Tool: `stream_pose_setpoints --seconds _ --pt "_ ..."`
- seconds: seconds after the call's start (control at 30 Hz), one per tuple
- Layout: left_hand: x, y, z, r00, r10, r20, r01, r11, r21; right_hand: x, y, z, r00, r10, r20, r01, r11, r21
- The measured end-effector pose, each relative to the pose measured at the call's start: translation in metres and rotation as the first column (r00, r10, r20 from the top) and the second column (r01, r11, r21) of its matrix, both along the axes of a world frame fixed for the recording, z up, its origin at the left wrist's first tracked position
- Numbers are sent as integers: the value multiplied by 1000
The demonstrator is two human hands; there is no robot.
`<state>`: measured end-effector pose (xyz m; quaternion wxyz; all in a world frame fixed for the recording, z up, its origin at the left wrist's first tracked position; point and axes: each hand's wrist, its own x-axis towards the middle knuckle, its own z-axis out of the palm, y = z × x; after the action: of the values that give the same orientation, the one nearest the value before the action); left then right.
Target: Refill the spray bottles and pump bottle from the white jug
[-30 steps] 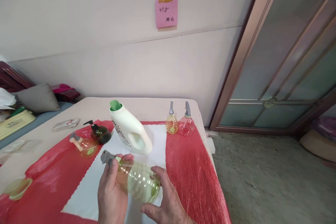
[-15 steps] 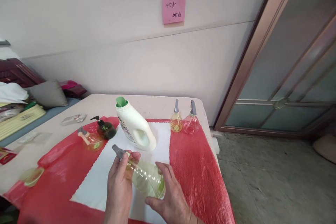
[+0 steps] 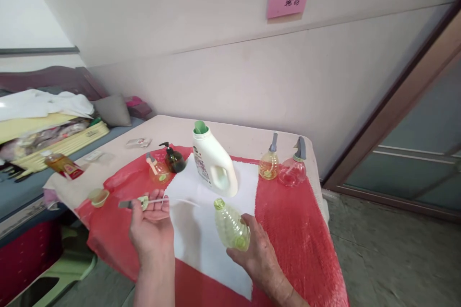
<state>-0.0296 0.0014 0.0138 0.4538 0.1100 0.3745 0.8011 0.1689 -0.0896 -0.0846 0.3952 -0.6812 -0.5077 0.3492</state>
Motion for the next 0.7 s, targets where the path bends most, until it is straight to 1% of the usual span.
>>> stream_pose_setpoints --seconds 0.07,0.1,0.2,0.33,0.43,0.5,0.57,0.63,0.7 --pt "-10 1 2 998 62 15 -62 998 -13 0 4 -5 1000 -8 13 7 1000 26" --pt "-13 1 2 997 73 25 -73 997 -25 -2 7 -8 1000 -4 10 4 999 39" --pt "-16 1 1 997 38 61 -35 998 -48 -11 15 -20 1000 20 1 -20 998 64" --pt "-11 1 -1 993 -9 115 15 998 -53 -27 25 -37 1000 27 11 -28 995 91" --pt "-9 2 -1 987 -23 158 32 998 -58 -33 26 -45 1000 23 16 -24 994 103" --pt "-9 2 -1 984 -32 174 44 997 -65 -31 23 -45 1000 26 18 -27 994 107" --pt "-10 2 0 981 -35 190 50 996 -77 -25 17 -41 999 32 -10 -31 993 118" --pt "-13 3 1 977 -27 211 45 996 -82 -16 12 -32 997 32 -65 -24 992 122" --pt "-15 3 1 974 -21 225 39 996 -78 -8 10 -18 993 24 -113 -12 994 109"
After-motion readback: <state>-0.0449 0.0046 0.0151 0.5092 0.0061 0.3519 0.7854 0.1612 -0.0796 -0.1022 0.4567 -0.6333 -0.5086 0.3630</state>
